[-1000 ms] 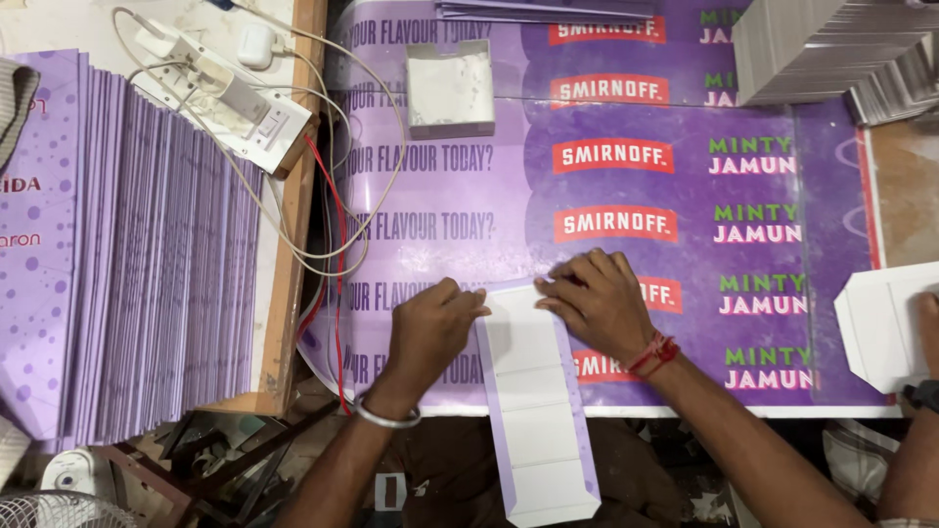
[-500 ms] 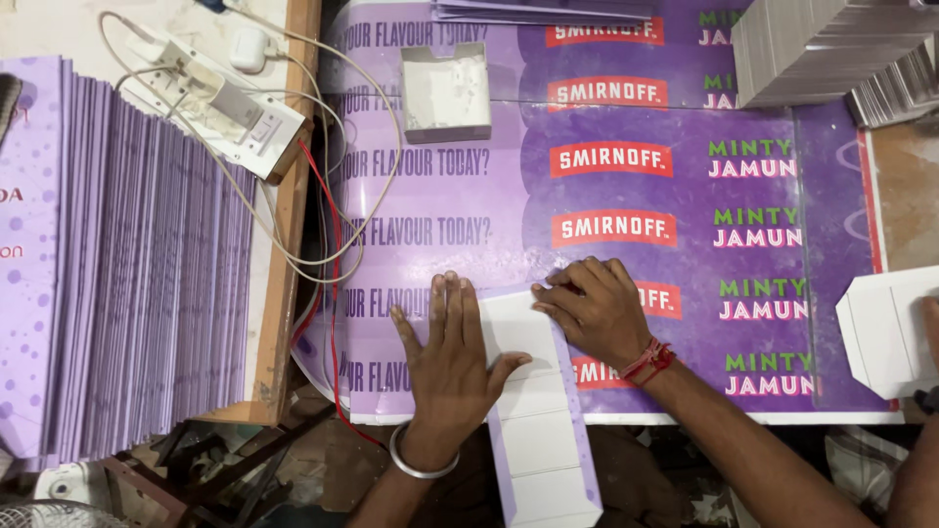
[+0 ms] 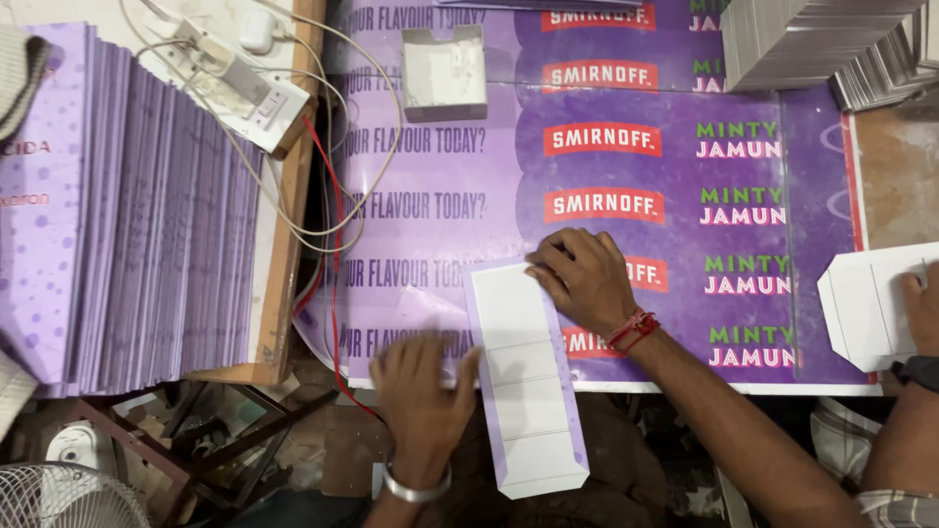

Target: The person folds white cardboard pieces into small rectangular boxes on a purple branded mat. They repeatedly pick up flat pieces, fold along creases, and stack the finished boxes. Another person works alongside on the same mat.

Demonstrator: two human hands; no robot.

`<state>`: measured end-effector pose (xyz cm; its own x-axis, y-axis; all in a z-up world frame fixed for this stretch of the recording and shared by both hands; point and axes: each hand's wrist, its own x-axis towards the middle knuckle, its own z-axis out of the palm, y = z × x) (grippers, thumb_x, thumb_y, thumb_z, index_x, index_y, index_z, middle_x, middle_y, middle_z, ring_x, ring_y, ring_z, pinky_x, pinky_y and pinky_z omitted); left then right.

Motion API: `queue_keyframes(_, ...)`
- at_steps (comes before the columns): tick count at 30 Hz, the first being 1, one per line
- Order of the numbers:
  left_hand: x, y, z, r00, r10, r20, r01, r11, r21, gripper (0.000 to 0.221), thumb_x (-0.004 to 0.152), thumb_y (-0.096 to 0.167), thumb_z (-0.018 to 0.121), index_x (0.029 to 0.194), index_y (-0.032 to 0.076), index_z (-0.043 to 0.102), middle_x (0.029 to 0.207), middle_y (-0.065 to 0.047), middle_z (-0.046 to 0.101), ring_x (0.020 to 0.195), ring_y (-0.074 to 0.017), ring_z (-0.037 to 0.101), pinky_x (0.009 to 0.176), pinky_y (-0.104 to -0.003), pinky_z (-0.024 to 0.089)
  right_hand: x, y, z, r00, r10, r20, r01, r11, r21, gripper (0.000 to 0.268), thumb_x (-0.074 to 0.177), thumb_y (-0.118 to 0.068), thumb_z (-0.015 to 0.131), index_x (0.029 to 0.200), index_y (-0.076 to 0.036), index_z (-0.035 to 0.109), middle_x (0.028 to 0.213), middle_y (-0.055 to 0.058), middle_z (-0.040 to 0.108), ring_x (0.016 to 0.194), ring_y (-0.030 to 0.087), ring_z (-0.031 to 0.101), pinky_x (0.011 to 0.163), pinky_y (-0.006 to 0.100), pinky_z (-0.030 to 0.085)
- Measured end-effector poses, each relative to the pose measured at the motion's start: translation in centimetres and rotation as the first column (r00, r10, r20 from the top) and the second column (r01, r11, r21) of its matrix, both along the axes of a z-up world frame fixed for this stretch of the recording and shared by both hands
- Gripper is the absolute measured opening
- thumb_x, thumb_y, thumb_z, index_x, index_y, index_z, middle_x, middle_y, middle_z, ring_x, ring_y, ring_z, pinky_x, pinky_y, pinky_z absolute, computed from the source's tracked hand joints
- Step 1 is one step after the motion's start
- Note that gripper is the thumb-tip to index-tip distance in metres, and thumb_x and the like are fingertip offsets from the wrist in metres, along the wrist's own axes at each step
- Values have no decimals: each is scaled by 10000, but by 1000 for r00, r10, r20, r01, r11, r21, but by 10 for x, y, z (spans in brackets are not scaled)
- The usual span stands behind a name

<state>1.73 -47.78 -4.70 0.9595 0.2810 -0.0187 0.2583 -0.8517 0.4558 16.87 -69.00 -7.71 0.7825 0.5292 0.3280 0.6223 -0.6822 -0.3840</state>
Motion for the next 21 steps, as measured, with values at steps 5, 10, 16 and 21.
queue_keyframes(5, -64, -35, -7, 958, 158, -240, -276, 731, -624, 623, 729, 153, 890, 1212, 34, 514, 975, -92, 766, 747, -251, 745, 680, -391, 584, -2, 0, 1, 999, -14, -46, 13, 999, -31, 217, 903, -279, 765, 1073, -147, 739, 975, -2, 652, 860, 167, 595, 770, 371, 413)
queue_keyframes(10, -66, -32, 8, 994, -13, -108, -76, 625, -777, 735, 752, 39, 804, 1367, 99, 406, 904, -71, 790, 736, -232, 768, 639, -400, 601, 4, -6, 23, 971, -8, -237, 7, 1000, -5, 357, 897, -338, 769, 1195, -145, 736, 959, 14, 645, 866, 186, 603, 786, 365, 468)
queue_keyframes(16, 29, 45, 73, 778, -573, -260, 409, 774, -483, 577, 823, 42, 740, 1331, 262, 579, 875, -38, 792, 715, -209, 750, 569, -359, 581, -17, -48, 36, 867, 44, -496, 109, 955, 276, 611, 806, -271, 826, 1347, -94, 603, 1023, 22, 676, 944, 152, 657, 830, 332, 549)
queue_keyframes(21, 110, 15, 81, 801, -597, -42, 588, 774, 234, 542, 840, 18, 676, 1328, 251, 638, 1073, -54, 752, 1100, -289, 668, 991, -550, 438, -84, -71, 15, 778, -124, -616, 416, 837, 356, 401, 886, -235, 751, 1253, -122, 633, 852, -46, 724, 736, 60, 705, 635, 235, 611)
